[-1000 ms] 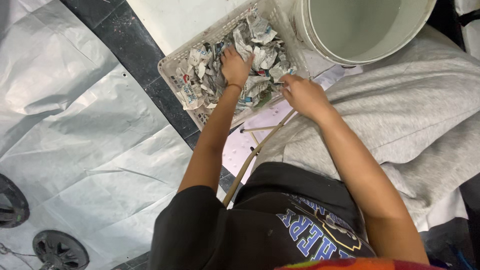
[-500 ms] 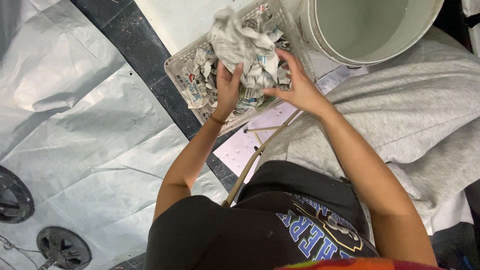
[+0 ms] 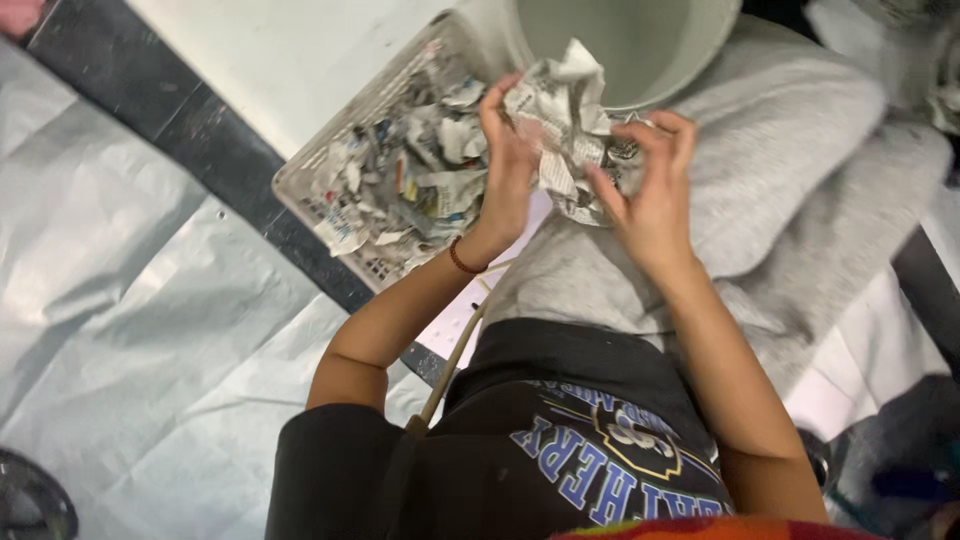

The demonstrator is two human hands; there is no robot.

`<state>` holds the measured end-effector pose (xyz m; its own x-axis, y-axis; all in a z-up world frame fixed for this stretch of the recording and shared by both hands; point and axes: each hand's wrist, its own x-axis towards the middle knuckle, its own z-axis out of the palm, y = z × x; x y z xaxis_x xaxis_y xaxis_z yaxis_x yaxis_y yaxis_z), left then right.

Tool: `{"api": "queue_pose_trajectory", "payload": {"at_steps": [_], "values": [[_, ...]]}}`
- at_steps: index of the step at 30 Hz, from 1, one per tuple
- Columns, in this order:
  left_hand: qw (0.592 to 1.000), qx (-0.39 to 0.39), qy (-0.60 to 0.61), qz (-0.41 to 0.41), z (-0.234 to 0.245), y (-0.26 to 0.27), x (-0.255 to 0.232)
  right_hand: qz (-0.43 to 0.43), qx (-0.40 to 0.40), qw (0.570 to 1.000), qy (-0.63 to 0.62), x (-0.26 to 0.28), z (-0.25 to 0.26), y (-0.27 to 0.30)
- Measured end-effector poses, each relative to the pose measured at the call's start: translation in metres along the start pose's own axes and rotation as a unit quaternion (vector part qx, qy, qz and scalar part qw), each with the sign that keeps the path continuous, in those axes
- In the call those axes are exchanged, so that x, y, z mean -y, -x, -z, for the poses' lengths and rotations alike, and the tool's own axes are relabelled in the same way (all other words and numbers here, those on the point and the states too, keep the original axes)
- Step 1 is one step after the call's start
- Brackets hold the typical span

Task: The person sits on the floor and wraps small ceramic dishes and saucers with newspaper. They pick up each item, fold a newspaper sheet around it, and place the wrapped bundle on a nearby shelf. The process is repeated for multiple items.

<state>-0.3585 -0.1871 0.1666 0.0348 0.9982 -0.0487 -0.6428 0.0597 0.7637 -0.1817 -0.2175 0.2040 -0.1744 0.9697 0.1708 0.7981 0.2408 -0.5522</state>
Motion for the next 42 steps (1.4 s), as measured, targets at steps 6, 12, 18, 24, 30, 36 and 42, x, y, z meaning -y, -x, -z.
{"api": "queue_pose_trajectory", "payload": {"at_steps": [6, 12, 18, 24, 30, 36, 42], "values": [[0.98, 0.147, -0.137, -0.012, -0.06, -0.002, 0.002, -0.058, -0.164, 0.984, -0.045, -0.037, 0.089, 0.038], [0.965, 0.243, -0.074, -0.063, -0.095, 0.006, 0.04, -0.07, -0.27, 0.943, -0.182, -0.075, 0.139, 0.097], [0.909, 0.288, -0.3, -0.021, -0.12, -0.001, 0.054, -0.215, -0.137, 0.961, -0.105, -0.072, 0.178, 0.132], [0.846, 0.323, -0.414, -0.096, -0.148, 0.021, 0.039, -0.234, -0.065, 0.969, -0.051, -0.061, 0.183, 0.157], [0.793, 0.417, -0.436, -0.089, -0.163, 0.027, 0.02, -0.226, -0.158, 0.956, -0.099, -0.07, 0.192, 0.172], [0.79, 0.438, -0.421, -0.089, -0.161, 0.031, 0.02, -0.4, -0.066, 0.914, 0.032, -0.058, 0.197, 0.165], [0.798, 0.423, -0.419, -0.093, -0.143, 0.023, 0.027, -0.227, -0.118, 0.938, -0.236, -0.071, 0.213, 0.177]]}}
